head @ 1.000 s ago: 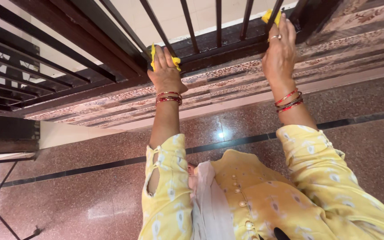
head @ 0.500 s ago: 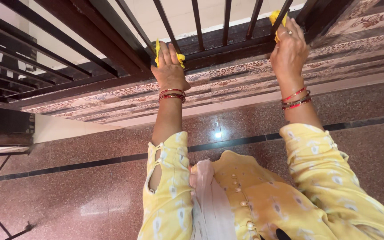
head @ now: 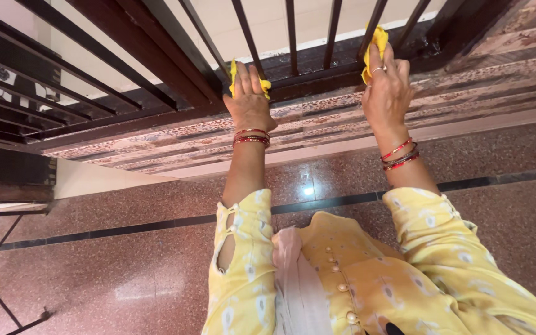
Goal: The person wipes the vertical bars of a metal grill gate using a yellow cloth, cleaning each bar individually from top to bottom.
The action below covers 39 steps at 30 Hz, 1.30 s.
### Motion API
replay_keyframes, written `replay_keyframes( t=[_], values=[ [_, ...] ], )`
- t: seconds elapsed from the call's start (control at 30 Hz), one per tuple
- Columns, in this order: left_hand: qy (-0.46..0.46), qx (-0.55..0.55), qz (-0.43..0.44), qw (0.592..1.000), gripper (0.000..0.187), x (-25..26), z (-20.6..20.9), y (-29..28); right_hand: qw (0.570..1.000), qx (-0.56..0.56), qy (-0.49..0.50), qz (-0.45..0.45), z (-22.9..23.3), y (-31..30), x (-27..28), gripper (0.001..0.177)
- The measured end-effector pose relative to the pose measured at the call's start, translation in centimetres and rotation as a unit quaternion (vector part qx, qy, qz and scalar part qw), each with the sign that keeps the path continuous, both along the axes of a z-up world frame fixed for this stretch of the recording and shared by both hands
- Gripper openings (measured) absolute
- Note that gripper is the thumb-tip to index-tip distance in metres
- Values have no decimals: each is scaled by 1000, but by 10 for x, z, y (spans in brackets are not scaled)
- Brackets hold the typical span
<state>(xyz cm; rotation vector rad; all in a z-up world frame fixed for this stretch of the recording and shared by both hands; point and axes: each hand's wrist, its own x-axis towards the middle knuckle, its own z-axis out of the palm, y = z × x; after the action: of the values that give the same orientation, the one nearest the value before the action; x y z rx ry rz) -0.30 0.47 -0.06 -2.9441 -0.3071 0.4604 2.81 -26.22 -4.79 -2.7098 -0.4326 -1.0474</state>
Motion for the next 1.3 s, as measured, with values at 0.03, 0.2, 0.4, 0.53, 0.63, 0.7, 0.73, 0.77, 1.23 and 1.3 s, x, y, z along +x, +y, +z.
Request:
replay_keyframes(
  t=[0.03, 0.2, 0.4, 0.53, 0.63, 0.7, 0.73, 0.77, 1.23, 1.3],
  values=[
    [-1, 3, -1, 1000, 137, 0, 0, 0, 1000, 1, 18, 1, 2, 1, 4, 62],
    [-14, 2, -4, 1000, 136, -3, -2, 0, 999, -18, 44, -1, 7, 0, 7, 63],
    [-40, 11, -23, 999, 129, -4, -8, 3, 998, 23, 60, 9, 8, 3, -2, 58],
    [-74, -7, -33, 997, 117, -3, -24, 7, 996, 39, 74, 24, 18, 8, -15, 46],
    [-170, 12, -57, 984, 97, -4, -48, 10, 989, 84, 101, 61, 32, 16, -30, 34],
    [-243, 20, -72, 967, 87, -5, -62, 11, 989, 97, 29, 109, 35, 28, -37, 34],
    [-246, 20, -80, 966, 85, -4, -66, 12, 992, 81, 19, 98, 35, 34, -33, 38],
    [-249, 20, -86, 965, 83, -4, -68, 13, 994, 65, 10, 88, 33, 41, -26, 42],
    [-513, -276, -108, 806, 49, -32, -37, -12, 988, -19, 137, 61, 19, 54, 9, 58],
    [-529, -260, -160, 792, 53, -20, -34, -21, 989, -18, 135, 59, 21, 56, 7, 58]
  ],
)
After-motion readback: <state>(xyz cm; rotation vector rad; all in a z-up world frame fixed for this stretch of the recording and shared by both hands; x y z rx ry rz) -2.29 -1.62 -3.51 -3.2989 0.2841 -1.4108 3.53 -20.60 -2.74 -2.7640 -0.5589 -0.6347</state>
